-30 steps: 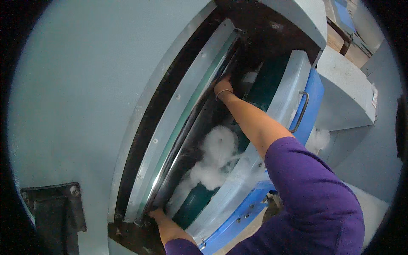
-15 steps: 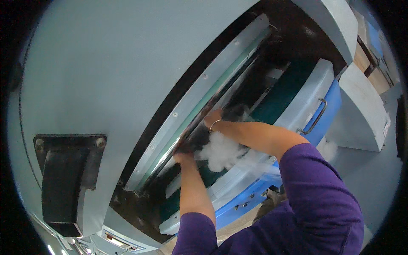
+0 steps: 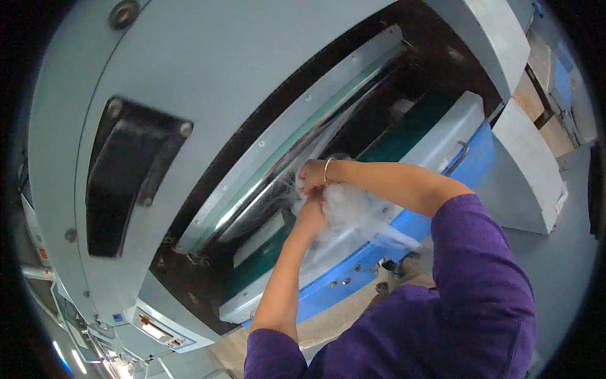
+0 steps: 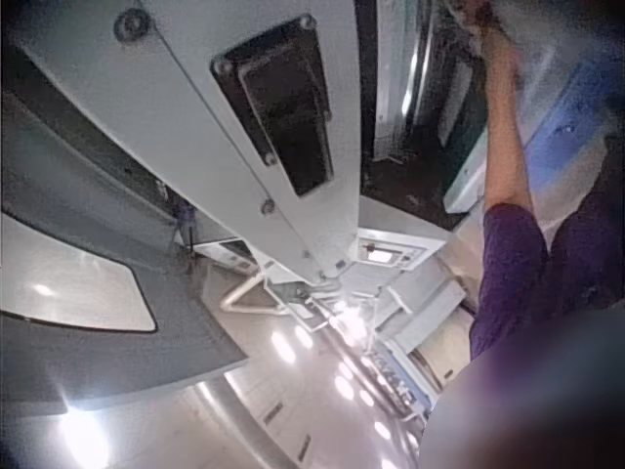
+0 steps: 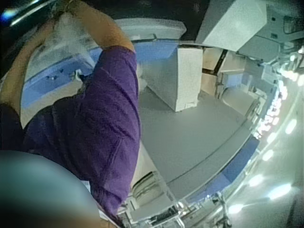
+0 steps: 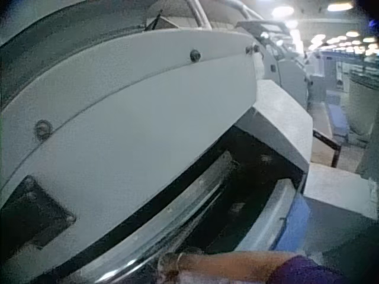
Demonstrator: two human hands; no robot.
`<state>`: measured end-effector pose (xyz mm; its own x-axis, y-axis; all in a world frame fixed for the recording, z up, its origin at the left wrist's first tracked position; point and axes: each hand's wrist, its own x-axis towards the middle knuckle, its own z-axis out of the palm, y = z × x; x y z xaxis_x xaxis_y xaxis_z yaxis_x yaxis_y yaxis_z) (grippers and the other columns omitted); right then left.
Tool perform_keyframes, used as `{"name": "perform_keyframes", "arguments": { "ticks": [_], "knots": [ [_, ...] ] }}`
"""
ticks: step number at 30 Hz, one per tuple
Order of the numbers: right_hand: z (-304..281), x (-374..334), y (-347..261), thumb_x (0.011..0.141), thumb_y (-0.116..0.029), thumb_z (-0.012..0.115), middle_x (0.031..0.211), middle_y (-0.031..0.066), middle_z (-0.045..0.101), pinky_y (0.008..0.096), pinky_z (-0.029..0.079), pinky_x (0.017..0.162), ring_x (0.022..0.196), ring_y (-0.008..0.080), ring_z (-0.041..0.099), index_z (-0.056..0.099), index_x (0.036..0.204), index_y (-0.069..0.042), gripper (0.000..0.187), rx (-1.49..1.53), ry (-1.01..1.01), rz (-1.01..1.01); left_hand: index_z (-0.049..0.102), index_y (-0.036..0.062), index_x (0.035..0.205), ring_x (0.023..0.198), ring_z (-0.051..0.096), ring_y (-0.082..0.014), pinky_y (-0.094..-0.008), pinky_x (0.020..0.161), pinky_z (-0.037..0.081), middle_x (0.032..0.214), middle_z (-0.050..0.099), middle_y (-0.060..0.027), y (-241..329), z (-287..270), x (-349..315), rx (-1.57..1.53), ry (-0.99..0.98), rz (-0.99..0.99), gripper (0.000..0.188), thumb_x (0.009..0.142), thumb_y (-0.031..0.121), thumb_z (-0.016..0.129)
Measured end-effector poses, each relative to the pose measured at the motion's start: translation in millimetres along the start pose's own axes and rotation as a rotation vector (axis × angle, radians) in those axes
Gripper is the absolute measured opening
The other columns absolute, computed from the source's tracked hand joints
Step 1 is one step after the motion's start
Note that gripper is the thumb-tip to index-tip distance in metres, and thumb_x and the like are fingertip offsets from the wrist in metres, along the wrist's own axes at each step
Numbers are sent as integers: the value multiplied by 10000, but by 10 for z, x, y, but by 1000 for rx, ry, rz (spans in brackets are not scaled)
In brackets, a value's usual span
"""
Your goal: The person walks to a textile machine and opens its access door. They repeatedly pull white fibrous material from inside the machine and place it into the feed area, then close the door and press a control button to start the machine.
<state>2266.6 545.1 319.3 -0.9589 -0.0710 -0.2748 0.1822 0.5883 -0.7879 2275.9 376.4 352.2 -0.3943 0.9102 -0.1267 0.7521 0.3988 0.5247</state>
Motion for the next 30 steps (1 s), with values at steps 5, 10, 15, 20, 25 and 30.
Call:
{"name": "perform_keyframes", "arguments": {
  "ticks": [5,10,15,20,25,30],
  "knots": [
    [234,-712,-242,719,-256,677,860,127,644,459,441,729,807,306,607,530,738,-61,245,-231,178,5,588,-15,920,932,549,-373,-447,813,445,966,583,-213,239,-380,-1185,128,76,-25,206,827,165,552],
    [398,-896,-520,851,-465,519,997,153,630,594,235,1013,1117,342,490,649,930,-78,416,-695,78,-114,558,-28,1040,989,468,-451,-541,937,330,1032,529,-252,-56,-24,-2572,366,577,-363,348,776,190,624],
    [512,-1041,-683,898,-524,431,1064,158,602,619,140,1049,1152,344,460,635,1002,-38,537,-797,-142,-116,554,-21,1017,980,445,-421,-559,964,264,1035,517,-232,-406,389,-2866,487,680,-532,345,689,80,581],
    [746,-1367,-735,879,-495,466,1042,143,602,628,125,1053,1136,316,476,579,1130,-61,514,-728,167,-187,584,17,926,864,450,-363,-534,913,279,916,516,-178,-740,565,-2607,599,1033,-604,324,603,15,551],
    [810,-1444,-874,848,-339,558,1041,130,587,574,155,1074,1106,298,506,550,1141,-52,410,-616,875,-266,620,59,842,824,451,-347,-523,923,270,841,511,-130,-785,582,-2552,636,1080,-688,264,595,4,545],
    [585,-1249,-1040,815,-232,590,1242,123,512,536,164,1086,1197,295,448,500,1200,-43,439,-541,970,-265,611,69,808,862,444,-351,-532,952,246,900,505,-145,-748,432,-2508,589,1038,-695,247,574,6,563]
  ]
}}
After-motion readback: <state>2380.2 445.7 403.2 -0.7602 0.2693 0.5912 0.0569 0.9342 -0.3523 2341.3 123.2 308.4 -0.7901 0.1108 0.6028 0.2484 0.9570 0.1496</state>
